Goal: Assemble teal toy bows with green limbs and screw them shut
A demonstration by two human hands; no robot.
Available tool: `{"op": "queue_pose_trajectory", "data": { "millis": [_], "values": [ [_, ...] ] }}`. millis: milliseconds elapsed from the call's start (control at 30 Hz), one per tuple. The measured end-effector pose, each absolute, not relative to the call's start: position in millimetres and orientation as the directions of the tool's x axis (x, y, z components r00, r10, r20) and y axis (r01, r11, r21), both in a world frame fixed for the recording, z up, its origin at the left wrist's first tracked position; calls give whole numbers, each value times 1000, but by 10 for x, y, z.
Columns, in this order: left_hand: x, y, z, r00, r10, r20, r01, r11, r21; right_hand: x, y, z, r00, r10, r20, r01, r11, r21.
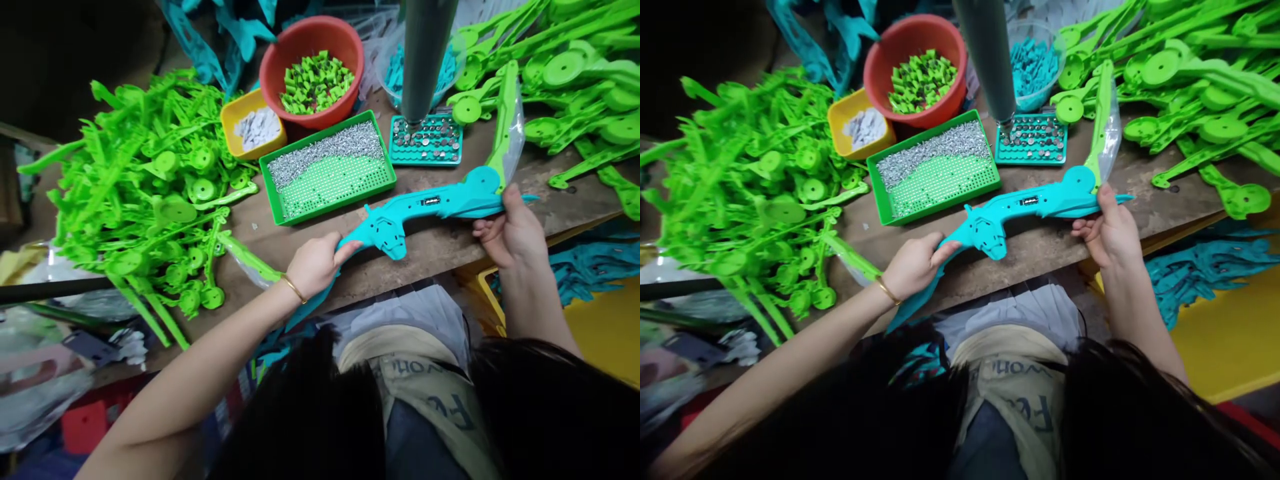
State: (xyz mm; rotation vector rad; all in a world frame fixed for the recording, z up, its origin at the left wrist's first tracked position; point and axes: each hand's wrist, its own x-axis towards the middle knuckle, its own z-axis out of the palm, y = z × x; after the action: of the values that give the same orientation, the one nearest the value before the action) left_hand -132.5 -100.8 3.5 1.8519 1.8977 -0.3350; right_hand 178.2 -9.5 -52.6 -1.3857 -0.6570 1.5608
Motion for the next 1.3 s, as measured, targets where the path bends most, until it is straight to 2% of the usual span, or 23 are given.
{"op": "queue_pose_trajectory", "data": {
  "millis": [100, 167, 200, 333, 433, 567, 667, 733, 767, 867, 967, 1033, 1133, 1233, 1300],
  "values": [
    [-1272, -946, 46, 4, 884, -468, 991, 60, 123, 1538, -248, -466, -152, 836, -528, -209, -549, -809],
    [-1213, -906, 63, 5, 888, -459, 991, 56, 118, 1274, -415, -426, -331, 747, -576, -91, -633, -768],
    [-1181, -888, 73, 5, 890, -456, 992, 52, 113, 1135, -493, -415, -365, 729, -579, -29, -630, -776],
    [-1116, -851, 128, 55, 901, -430, 988, 14, 155, 747, -634, -451, -264, 839, -476, 119, -462, -879],
    [-1154, -904, 193, 96, 895, -435, 981, -11, 194, 725, -573, -491, -197, 907, -371, 59, -367, -928],
    [-1213, -1025, 247, 18, 887, -462, 993, 40, 115, 835, -579, -429, -182, 912, -367, -78, -386, -919],
    [-1209, -1036, 238, 23, 909, -417, 986, 48, 160, 790, -831, -357, -346, 777, -526, -192, -607, -771],
    [-1174, -993, 212, 28, 917, -398, 977, 58, 203, 656, -1074, -352, -517, 616, -594, -141, -746, -651],
    [-1146, -965, 194, 34, 918, -394, 972, 61, 226, 570, -1188, -366, -587, 556, -588, -81, -764, -641],
    [-1048, -893, 124, 42, 920, -389, 964, 64, 257, 349, -1404, -444, -670, 563, -484, -7, -657, -753],
    [-972, -876, 49, 25, 914, -405, 963, 86, 255, 298, -1457, -511, -638, 648, -416, -5, -543, -840],
    [-949, -888, 12, 39, 903, -428, 955, 92, 281, 327, -1482, -527, -594, 681, -427, -6, -535, -845],
    [-933, -916, -15, 66, 898, -435, 946, 82, 313, 323, -1581, -518, -553, 641, -532, -45, -661, -749],
    [-905, -936, -22, 49, 900, -434, 946, 97, 308, 191, -1742, -508, -640, 490, -592, -66, -803, -592],
    [-879, -944, -24, 37, 893, -448, 946, 113, 305, 56, -1854, -526, -667, 452, -593, -80, -834, -546]
  ]
}}
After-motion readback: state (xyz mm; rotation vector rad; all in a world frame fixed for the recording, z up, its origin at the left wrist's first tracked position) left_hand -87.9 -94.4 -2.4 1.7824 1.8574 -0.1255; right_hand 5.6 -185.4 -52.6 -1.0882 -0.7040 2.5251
